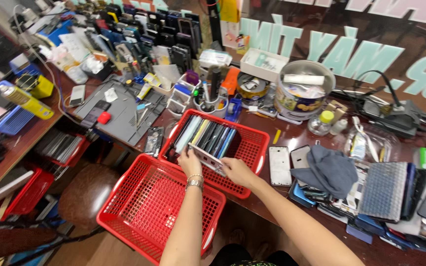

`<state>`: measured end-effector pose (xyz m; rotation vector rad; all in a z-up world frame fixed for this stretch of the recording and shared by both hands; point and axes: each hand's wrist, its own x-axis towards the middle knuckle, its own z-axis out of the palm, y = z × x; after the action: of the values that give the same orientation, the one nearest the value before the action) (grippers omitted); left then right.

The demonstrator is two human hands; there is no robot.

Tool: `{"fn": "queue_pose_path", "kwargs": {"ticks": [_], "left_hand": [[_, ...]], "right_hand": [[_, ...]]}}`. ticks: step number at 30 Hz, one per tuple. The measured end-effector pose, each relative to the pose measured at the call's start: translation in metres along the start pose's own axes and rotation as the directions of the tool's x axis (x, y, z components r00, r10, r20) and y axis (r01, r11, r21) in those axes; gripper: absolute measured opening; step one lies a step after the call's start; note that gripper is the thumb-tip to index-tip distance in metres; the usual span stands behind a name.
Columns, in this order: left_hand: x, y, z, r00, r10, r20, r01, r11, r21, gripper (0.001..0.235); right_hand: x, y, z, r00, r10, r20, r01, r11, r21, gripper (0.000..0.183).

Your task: The person wipes the surfaces of multiple smartphones with a gray cloth and places them into a red basket. The person handles each phone individually, wiping both sides before stacking them in the basket.

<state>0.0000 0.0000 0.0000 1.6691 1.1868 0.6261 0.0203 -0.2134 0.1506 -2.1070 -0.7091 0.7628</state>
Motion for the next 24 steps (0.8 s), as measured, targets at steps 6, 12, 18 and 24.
{"fn": "queue_pose_path", "kwargs": {"ticks": [6,12,18,24], "left_hand": [[0.026,-0.031,-0.055,0.999,0.041,0.013,-0.042,0.998,0.044,0.041],[0.035,-0.024,-0.077,0.987,0.161,0.016,-0.157,0.924,0.348,0.033],[0.02,-0.012,-0.087,0.947,0.302,0.113,-0.31,0.756,0.576,0.023],[0.01,-0.007,-0.084,0.922,0.382,0.069,-0.348,0.737,0.579,0.026]], "right_hand": [[0.056,0.034,0.07,0.99,-0.144,0.01,0.143,0.99,0.011,0.033],[0.087,0.052,0.109,0.994,-0.046,0.102,0.052,0.997,-0.058,0.043],[0.098,0.058,0.12,0.971,-0.026,0.237,0.054,0.992,-0.113,0.056],[0.098,0.057,0.118,0.988,-0.067,0.137,0.074,0.996,-0.043,0.06]]}}
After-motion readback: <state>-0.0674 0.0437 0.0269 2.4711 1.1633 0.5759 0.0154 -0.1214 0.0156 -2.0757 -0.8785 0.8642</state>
